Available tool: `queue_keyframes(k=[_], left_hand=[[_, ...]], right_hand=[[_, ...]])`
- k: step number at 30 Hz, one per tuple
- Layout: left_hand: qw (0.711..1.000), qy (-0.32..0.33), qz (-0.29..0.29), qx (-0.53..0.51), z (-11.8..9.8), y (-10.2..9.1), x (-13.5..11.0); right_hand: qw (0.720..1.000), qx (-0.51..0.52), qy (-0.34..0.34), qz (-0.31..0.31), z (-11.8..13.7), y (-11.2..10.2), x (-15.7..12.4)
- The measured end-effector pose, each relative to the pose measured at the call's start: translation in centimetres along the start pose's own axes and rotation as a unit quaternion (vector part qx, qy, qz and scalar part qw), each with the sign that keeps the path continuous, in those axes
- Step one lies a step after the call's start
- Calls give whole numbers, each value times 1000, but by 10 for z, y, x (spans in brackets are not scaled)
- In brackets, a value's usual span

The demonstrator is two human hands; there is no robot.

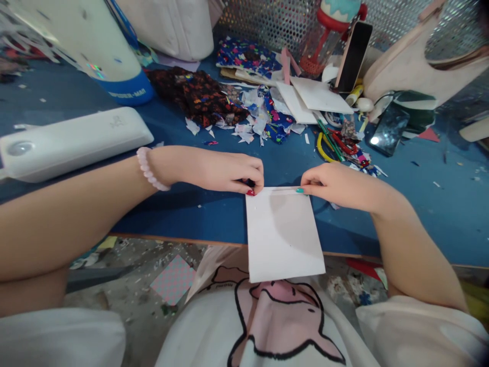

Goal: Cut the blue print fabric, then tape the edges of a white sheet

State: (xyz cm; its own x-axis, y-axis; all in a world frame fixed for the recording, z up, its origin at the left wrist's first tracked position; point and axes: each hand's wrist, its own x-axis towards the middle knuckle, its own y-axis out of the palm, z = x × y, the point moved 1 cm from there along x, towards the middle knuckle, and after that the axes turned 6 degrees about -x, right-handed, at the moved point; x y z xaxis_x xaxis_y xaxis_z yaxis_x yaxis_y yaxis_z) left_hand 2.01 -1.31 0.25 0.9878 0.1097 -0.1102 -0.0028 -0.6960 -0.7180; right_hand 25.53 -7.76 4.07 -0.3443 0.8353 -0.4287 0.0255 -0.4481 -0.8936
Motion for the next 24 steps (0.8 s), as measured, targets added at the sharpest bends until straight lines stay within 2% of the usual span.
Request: queue_keyframes(k=[4, 8, 13, 19, 24], left_hand=[[1000, 5, -5, 0, 1, 0, 0], [1000, -1, -4, -2, 1, 0, 1], [1000, 1, -4, -5, 0, 0, 1], [1000, 2, -6, -12, 1, 1, 1], [1000, -3, -5, -8, 0, 0, 1]], right_hand=[[999, -25, 24, -3, 3, -1, 0], [999, -26, 35, 18, 4, -2, 0], [999, -10, 25, 33, 2, -3, -1], [995, 15, 33, 93, -1, -4, -1], [996, -9, 42, 81, 4, -5, 0]])
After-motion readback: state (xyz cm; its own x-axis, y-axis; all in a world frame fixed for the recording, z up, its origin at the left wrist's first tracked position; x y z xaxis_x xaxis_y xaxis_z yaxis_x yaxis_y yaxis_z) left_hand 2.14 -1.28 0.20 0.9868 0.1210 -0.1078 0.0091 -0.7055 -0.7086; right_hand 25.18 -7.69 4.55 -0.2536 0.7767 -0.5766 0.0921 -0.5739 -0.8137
